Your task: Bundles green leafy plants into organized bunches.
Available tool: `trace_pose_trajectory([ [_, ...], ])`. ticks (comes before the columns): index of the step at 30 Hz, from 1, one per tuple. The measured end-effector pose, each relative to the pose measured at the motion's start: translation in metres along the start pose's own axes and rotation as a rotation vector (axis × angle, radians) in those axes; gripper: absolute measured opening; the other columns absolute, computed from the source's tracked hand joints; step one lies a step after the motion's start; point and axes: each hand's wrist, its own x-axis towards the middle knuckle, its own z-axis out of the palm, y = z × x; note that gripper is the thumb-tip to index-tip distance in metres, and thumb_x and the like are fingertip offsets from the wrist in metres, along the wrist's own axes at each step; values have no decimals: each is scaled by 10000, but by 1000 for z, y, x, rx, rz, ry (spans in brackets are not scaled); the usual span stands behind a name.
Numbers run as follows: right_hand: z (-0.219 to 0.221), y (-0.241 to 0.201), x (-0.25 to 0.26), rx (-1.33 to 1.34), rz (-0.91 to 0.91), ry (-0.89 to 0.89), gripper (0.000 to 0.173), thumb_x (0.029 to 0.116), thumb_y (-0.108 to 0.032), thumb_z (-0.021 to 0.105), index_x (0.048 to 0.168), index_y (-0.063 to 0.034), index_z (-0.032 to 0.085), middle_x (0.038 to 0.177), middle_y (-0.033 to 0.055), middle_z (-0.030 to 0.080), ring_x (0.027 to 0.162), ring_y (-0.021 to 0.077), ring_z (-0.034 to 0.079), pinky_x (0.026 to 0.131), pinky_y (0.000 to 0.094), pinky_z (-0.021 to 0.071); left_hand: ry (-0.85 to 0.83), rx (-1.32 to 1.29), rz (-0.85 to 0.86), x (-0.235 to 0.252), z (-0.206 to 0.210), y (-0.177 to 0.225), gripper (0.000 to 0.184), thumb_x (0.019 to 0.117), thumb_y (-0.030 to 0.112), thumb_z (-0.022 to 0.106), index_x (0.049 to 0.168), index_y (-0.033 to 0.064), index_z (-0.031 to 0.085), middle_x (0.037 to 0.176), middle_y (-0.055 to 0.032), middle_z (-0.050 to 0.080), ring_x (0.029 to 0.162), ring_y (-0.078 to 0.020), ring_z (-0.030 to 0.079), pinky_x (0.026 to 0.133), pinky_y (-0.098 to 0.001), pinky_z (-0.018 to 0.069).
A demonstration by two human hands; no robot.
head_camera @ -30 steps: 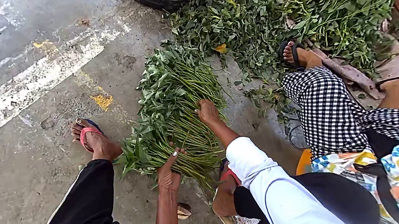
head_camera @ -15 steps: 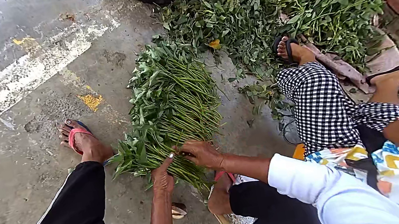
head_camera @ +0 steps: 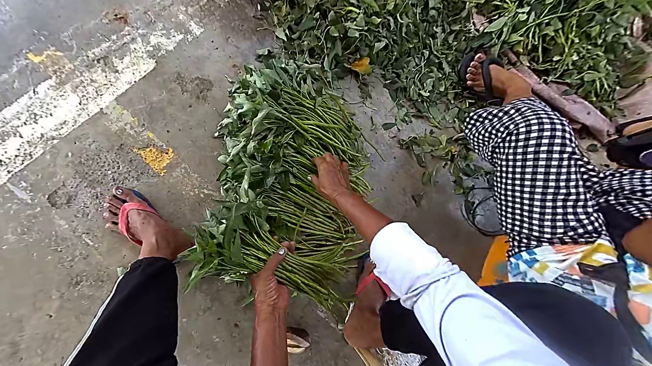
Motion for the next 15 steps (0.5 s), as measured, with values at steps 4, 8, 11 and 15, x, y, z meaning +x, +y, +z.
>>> trace_pose_trajectory([
  [4, 12, -5, -3, -26, 52, 99, 505, 917, -195, 750, 1375, -37, 607, 1371, 266, 566, 1318, 459, 503, 1032, 654, 408, 24, -6, -5, 1, -2, 0, 314, 939, -129, 556, 1250, -87, 543, 983, -211, 735, 884, -308, 744, 844, -447, 622],
  [8, 16, -8, -12, -4, 71, 55, 459, 960, -217, 706, 1339, 20, 601, 1339, 284, 594, 1287, 463, 542, 1042, 660, 399, 45, 15, -11, 0, 1, 0, 302, 950, -115, 566, 1251, -96, 554, 987, -211, 737, 879, -300, 746, 826, -432, 627],
  [11, 13, -5, -12, -20, 69, -30, 405, 978, -245, 686, 1301, -1, 658, 1369, 266, 583, 1315, 448, 521, 1057, 656, 389, 52, 19, -17, -2, 3, 1, 317, 943, -120, 574, 1258, -99, 547, 989, -210, 737, 876, -298, 746, 827, -427, 626],
  [15, 2, -1, -17, 2, 5, -103, 405, 945, -191, 728, 1307, -24, 661, 1332, 253, 598, 1296, 438, 532, 1042, 662, 398, 59, 22, -17, -2, 3, 2, 333, 945, -119, 575, 1275, -100, 542, 999, -212, 735, 881, -300, 745, 827, -426, 625],
])
